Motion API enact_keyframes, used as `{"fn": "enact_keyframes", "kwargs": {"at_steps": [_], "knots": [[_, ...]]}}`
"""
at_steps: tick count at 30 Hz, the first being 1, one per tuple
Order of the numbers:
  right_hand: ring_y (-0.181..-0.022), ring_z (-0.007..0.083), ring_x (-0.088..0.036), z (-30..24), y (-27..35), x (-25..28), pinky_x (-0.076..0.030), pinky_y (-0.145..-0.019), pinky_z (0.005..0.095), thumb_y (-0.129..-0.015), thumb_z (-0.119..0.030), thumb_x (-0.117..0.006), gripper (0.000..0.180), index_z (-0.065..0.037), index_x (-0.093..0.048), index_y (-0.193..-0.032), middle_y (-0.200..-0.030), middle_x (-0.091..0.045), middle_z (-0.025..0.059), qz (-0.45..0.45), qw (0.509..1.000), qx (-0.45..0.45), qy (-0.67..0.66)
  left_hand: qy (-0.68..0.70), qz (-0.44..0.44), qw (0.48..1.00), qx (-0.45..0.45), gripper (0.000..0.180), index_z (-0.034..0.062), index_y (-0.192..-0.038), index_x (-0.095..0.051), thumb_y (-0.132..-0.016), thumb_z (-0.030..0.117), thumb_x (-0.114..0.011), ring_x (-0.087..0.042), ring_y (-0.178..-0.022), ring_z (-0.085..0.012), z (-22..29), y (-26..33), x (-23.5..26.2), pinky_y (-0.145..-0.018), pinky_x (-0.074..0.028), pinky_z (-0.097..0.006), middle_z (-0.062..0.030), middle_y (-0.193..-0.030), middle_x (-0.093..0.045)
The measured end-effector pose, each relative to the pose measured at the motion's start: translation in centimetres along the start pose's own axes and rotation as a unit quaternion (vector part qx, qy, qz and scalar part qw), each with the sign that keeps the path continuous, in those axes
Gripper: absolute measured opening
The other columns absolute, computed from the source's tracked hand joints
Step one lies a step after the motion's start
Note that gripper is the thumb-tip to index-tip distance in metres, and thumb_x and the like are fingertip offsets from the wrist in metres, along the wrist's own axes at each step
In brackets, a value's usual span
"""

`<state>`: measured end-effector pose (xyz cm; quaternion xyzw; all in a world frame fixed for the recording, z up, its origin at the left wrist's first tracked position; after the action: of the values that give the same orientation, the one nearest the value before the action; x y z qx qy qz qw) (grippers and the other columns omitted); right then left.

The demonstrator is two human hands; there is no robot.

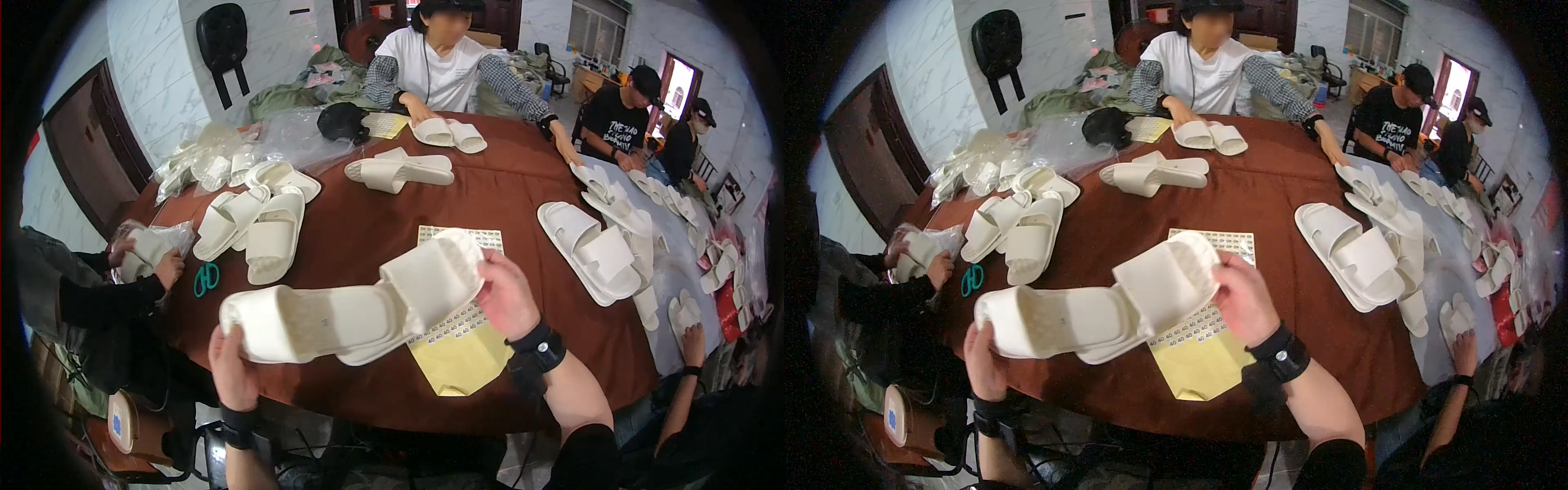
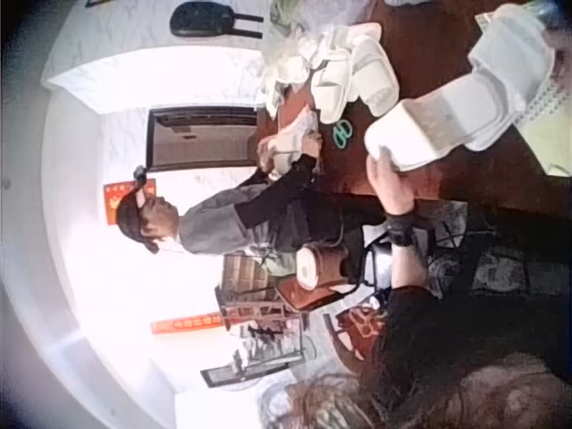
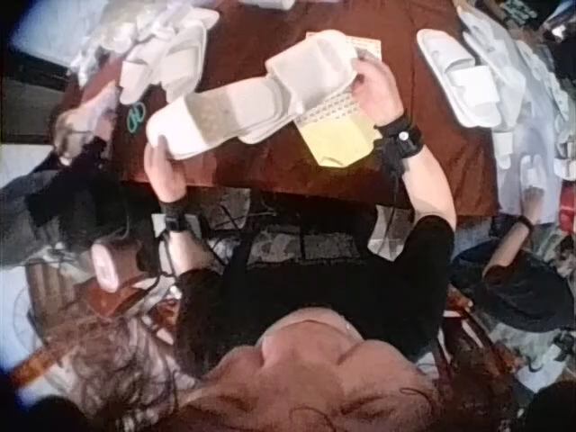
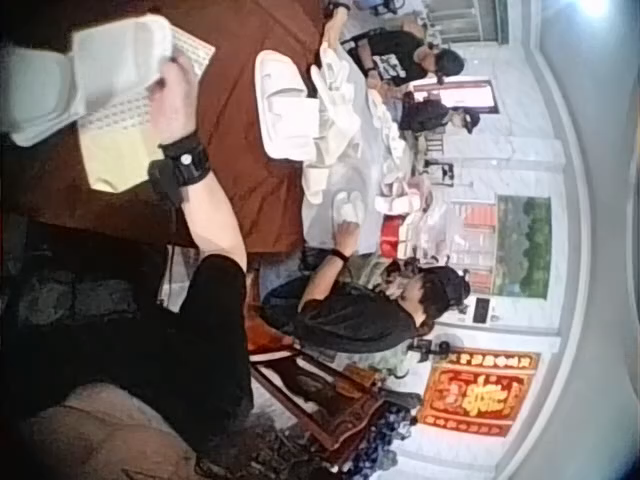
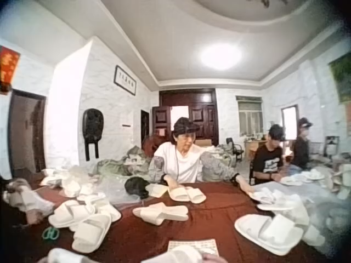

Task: Applying size stickers to the insoles of white slippers and then packaging them into plastic bags.

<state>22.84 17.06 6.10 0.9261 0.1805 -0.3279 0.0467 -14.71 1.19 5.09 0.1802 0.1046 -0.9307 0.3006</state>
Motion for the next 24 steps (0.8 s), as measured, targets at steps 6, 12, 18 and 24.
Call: {"fn": "enact_keyframes", "kwargs": {"at_steps": [6,12,18,24], "knots": [[-0.091,0.0137,-0.064,-2.2,-0.2,1.5,-0.051,-0.079,0.0278,-0.093,-0.009,-0.050,0.029,0.003,-0.058,-0.118,-0.105,-0.066,0.0071,0.043,0.997,0.041,0.053,-0.039,-0.032,0.997,-0.056,0.021,-0.0021,-0.113,-0.058,-0.099,0.013,-0.052,-0.063,-0.090,-0.0134,2.6,-2.4,3.2,-0.079,-0.051,-0.028,-0.0076,-0.103,-0.067],[-0.088,0.0103,-0.061,-1.8,-0.6,-2.0,-0.049,-0.077,0.0254,-0.093,-0.010,-0.052,0.027,0.003,-0.059,-0.116,-0.102,-0.065,0.0045,0.027,0.973,-0.024,0.230,-0.134,-0.117,0.984,-0.005,0.022,-0.0025,-0.113,-0.060,-0.098,0.012,-0.054,-0.062,-0.089,-0.0122,2.2,-5.0,-1.3,-0.079,-0.050,-0.026,-0.0067,-0.101,-0.066],[-0.086,0.0090,-0.060,0.0,-3.4,-3.8,-0.049,-0.075,0.0250,-0.092,-0.011,-0.053,0.024,0.003,-0.063,-0.109,-0.094,-0.064,0.0025,-0.047,0.933,0.017,0.355,-0.242,-0.252,0.937,0.010,0.025,-0.0034,-0.114,-0.061,-0.093,0.010,-0.057,-0.060,-0.090,-0.0121,-0.8,-7.2,-7.6,-0.080,-0.048,-0.026,-0.0060,-0.101,-0.066],[-0.087,0.0101,-0.059,2.5,-5.0,-4.5,-0.048,-0.078,0.0262,-0.093,-0.011,-0.053,0.023,0.003,-0.064,-0.109,-0.094,-0.066,0.0047,-0.062,0.862,0.088,0.495,-0.300,-0.283,0.911,0.019,0.025,-0.0014,-0.114,-0.062,-0.094,0.014,-0.059,-0.058,-0.087,-0.0100,-4.9,-8.8,-10.7,-0.078,-0.047,-0.025,-0.0029,-0.098,-0.065]]}}
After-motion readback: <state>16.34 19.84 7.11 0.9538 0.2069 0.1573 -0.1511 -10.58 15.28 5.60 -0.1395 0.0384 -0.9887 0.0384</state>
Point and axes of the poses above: each hand's wrist, its own y-axis away from the middle knuckle, its own x-axis out of the back of the hand, z = x × y, the point moved 4 cm from there along -y, towards the middle knuckle
